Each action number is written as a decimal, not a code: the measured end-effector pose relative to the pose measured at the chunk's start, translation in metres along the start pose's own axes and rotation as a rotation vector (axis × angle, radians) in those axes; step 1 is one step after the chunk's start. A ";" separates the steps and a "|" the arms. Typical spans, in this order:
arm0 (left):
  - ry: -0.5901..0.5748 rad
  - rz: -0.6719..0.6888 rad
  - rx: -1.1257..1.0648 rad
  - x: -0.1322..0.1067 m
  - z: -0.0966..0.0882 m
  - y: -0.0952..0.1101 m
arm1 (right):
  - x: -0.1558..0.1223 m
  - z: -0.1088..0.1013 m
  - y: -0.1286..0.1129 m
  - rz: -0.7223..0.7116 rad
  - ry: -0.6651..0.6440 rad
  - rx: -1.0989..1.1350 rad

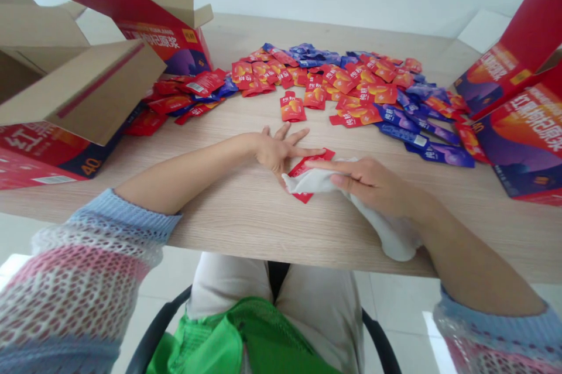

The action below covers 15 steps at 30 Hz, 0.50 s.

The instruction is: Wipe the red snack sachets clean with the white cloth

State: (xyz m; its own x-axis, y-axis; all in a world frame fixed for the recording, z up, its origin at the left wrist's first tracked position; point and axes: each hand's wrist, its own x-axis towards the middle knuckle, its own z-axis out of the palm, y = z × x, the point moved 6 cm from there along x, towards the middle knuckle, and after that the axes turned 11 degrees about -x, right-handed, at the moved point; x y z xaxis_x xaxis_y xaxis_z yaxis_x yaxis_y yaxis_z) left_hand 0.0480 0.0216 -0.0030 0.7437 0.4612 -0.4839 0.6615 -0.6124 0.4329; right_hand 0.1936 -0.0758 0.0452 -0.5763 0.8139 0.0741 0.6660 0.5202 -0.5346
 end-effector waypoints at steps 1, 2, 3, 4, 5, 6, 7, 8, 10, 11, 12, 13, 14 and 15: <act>0.016 0.021 -0.003 -0.002 0.000 0.000 | -0.003 -0.012 0.007 0.043 0.143 0.030; 0.037 0.040 -0.006 -0.004 0.001 0.000 | -0.007 -0.025 0.015 0.087 0.307 0.078; 0.059 0.053 -0.006 -0.005 0.001 0.001 | -0.012 -0.037 0.024 0.129 0.472 0.130; 0.078 0.059 -0.005 -0.006 0.002 0.001 | -0.018 -0.047 0.031 0.167 0.626 0.165; 0.090 0.057 -0.003 -0.006 0.002 0.002 | -0.022 -0.054 0.037 0.202 0.759 0.161; 0.089 0.047 -0.002 -0.005 0.002 0.002 | -0.026 -0.058 0.040 0.232 0.862 0.107; 0.083 0.034 -0.002 -0.004 0.003 0.001 | -0.028 -0.059 0.041 0.260 0.924 0.009; 0.074 0.021 -0.003 -0.003 0.003 0.001 | -0.027 -0.057 0.040 0.289 0.941 -0.109; 0.064 0.010 -0.005 -0.001 0.002 0.002 | -0.018 -0.041 0.037 0.331 0.829 -0.311; 0.067 0.006 -0.006 0.000 0.002 0.002 | -0.011 -0.028 0.036 0.329 0.716 -0.370; 0.077 0.002 -0.006 0.001 0.002 0.003 | -0.004 -0.014 0.035 0.304 0.590 -0.403; 0.094 -0.006 -0.005 0.001 0.003 0.003 | 0.003 0.001 0.034 0.259 0.468 -0.422; 0.121 -0.017 -0.005 0.001 0.004 0.003 | 0.009 0.014 0.031 0.202 0.371 -0.439; 0.154 -0.026 -0.006 0.002 0.005 0.003 | 0.014 0.025 0.029 0.148 0.297 -0.456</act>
State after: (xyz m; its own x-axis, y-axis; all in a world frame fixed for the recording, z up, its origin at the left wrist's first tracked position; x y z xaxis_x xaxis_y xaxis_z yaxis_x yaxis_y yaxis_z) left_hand 0.0508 0.0175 -0.0059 0.7320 0.5703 -0.3726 0.6809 -0.5951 0.4268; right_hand 0.1928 -0.0560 0.0095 -0.3467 0.8904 0.2950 0.9049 0.4003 -0.1444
